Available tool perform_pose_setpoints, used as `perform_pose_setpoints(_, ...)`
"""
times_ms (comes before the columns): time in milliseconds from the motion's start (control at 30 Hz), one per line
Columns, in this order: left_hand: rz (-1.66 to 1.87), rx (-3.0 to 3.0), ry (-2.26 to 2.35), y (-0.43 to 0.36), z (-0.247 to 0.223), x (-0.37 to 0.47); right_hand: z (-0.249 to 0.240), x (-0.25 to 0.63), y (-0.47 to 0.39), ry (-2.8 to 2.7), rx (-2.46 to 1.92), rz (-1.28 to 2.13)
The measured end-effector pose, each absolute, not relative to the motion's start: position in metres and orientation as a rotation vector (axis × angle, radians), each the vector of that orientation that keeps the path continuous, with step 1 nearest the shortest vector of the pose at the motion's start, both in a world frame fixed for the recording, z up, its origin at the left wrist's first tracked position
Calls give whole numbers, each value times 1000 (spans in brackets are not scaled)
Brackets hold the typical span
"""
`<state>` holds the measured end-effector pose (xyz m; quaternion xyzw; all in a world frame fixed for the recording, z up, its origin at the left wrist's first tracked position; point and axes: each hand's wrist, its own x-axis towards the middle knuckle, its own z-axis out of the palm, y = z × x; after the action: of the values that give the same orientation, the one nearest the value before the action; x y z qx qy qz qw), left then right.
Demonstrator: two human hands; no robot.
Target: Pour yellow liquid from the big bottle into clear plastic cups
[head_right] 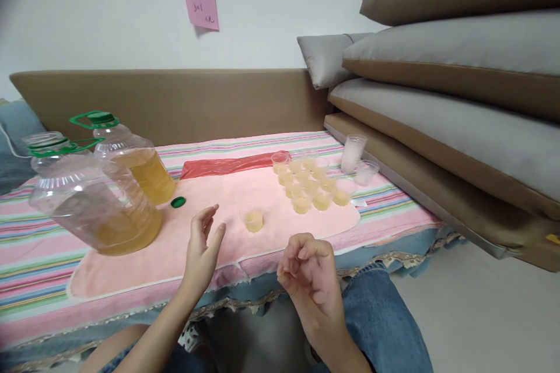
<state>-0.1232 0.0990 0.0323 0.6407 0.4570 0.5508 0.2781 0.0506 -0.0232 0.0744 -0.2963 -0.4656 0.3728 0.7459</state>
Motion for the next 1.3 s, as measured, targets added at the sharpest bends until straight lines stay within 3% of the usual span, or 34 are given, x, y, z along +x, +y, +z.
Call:
perform_pose_setpoints(1000,1349,1671,1222,105,11,-113,81,60,-15,-1216,-656,763)
perform_pose_setpoints(1300,1207,1738,1281,120,-4,-100,60,97,60,-1315,-831,763)
